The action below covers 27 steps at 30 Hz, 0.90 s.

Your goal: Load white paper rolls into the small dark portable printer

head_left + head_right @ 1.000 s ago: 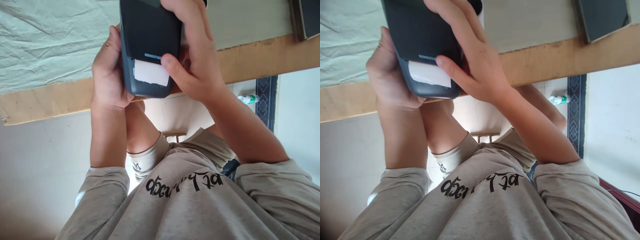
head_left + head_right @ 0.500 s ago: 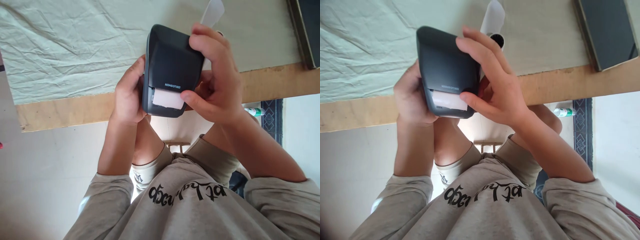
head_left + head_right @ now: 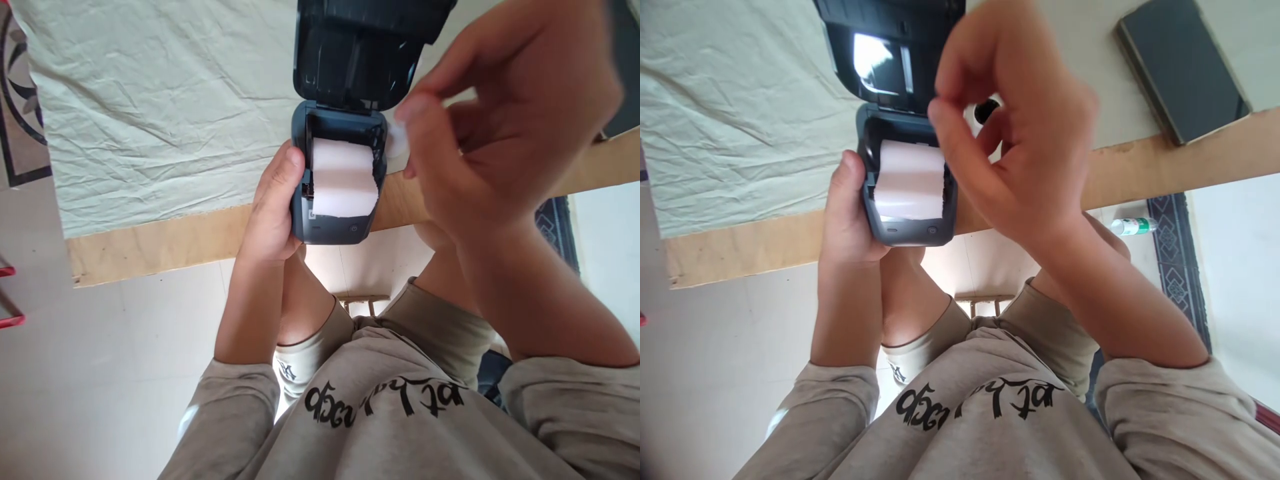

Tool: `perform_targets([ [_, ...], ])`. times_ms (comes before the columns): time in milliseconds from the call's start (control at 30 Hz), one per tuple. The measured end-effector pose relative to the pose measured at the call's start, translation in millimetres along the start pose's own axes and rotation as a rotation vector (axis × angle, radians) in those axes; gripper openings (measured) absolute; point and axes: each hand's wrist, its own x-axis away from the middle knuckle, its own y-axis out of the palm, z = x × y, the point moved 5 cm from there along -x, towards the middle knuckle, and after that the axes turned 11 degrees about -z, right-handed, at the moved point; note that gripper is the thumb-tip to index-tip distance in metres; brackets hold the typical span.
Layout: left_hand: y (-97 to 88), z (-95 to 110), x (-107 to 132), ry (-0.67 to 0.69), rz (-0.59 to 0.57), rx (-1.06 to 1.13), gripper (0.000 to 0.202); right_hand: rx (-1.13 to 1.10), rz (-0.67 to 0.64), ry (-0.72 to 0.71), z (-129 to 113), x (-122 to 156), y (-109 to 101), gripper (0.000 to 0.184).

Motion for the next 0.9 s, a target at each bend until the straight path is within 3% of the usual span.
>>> perform_targets([
  [67,-0.2,-2,1,0.02,-0.018,0.008,0.047,0.238,-0.023,-0.038,-5,-3,1,0.016],
  [167,-2.3,-7,0,0.023,0.025,-0.027,0.054,0.498,-0.241,-0.014,-7,-12,13,0.014],
  [267,-3.9,-9,0,0.016,0.046,-0.054,0.059,0.566,-0.466,0.084,-3,-21,22,0.018],
  [367,-4.2,-7,0,0.004,0.009,-0.056,0.057,0.547,-0.521,0.084,-4,-24,20,0.028],
  [467,-5.3,-4,1,0.02,0.001,-0.027,0.053,0.456,-0.417,-0.041,-13,-14,5,0.028],
  [533,-6.0,-5,0,0.02,0.007,-0.017,0.052,0.252,-0.329,-0.064,-9,1,-9,0.025],
  [600,-6.5,-8,-1,-0.002,0.014,-0.012,0.053,-0.177,-0.229,-0.008,11,17,-20,0.033],
  [667,-7.1,-11,-2,-0.023,0.023,-0.012,0.055,-0.502,0.082,0.051,44,33,-36,0.022],
  [733,-7.2,-11,-3,-0.023,0.029,-0.02,0.056,-0.709,0.055,0.227,80,42,-32,0.017],
  [800,-6.5,-8,-3,-0.017,0.026,-0.015,0.054,-0.714,0.164,0.312,105,47,-37,0.008],
  [833,-6.0,-6,-2,-0.023,0.023,-0.01,0.052,-0.648,0.226,0.298,111,47,-42,0.005],
  [900,-5.5,-4,-1,-0.051,0.023,-0.005,0.05,-0.37,0.212,0.186,107,40,-51,0.008],
])
